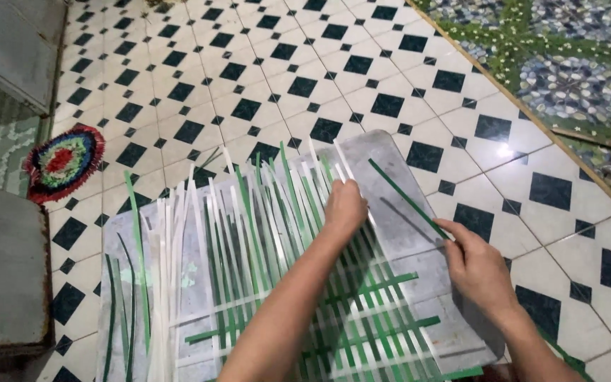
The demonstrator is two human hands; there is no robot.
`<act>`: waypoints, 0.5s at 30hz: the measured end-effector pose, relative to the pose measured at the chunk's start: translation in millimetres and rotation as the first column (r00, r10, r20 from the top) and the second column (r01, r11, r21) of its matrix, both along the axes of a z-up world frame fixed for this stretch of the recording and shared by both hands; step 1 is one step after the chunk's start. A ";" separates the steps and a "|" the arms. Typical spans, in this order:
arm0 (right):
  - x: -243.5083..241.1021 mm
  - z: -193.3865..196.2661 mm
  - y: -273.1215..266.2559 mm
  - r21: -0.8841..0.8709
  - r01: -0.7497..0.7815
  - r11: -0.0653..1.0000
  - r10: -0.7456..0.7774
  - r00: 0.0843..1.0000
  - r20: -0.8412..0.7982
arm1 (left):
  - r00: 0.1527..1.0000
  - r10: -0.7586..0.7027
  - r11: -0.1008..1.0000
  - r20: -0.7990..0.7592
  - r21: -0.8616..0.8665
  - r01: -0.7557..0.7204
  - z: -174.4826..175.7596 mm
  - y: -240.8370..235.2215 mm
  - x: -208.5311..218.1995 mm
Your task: Weaving green and white plastic strips together on a flat board to create a mat or bag base.
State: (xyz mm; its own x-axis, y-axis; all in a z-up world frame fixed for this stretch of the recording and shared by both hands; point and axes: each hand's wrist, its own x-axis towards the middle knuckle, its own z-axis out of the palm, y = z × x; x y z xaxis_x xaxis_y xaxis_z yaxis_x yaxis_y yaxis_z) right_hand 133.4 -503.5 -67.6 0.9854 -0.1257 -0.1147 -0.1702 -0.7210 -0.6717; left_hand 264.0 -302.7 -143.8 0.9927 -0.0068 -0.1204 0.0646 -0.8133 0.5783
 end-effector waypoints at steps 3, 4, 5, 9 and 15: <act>-3.5 4.1 0.7 -0.006 0.027 1.000 -0.027 0.999 -0.032 | 0.998 0.021 0.994 0.062 -0.104 -0.015 2.8 4.3 8.3; -4.8 0.8 -1.5 -0.006 0.024 1.000 -0.024 0.999 -0.036 | 0.998 0.024 0.994 0.059 -0.104 -0.018 11.4 5.0 4.1; -5.3 -2.8 -3.0 0.011 0.020 1.000 -0.020 0.998 -0.053 | 0.999 0.030 0.986 0.028 -0.167 -0.025 20.2 6.4 1.1; -3.4 -28.0 -12.1 0.101 -0.070 0.992 0.069 0.998 0.010 | 0.999 0.039 0.936 0.019 -0.350 -0.030 52.5 13.0 -17.4; 9.8 -34.8 -15.7 0.116 -0.103 0.988 0.115 0.987 -0.109 | 0.993 0.113 0.872 -0.020 -0.478 -0.109 68.4 26.2 -22.4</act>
State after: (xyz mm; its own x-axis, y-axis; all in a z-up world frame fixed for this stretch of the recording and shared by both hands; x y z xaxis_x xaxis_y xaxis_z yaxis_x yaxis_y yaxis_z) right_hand 143.1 -519.2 -102.4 0.9720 0.0013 -0.2350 -0.1752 -0.6623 -0.7284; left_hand 241.5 -276.6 -75.4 0.9912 0.0491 -0.1225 0.1317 -0.4257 0.8952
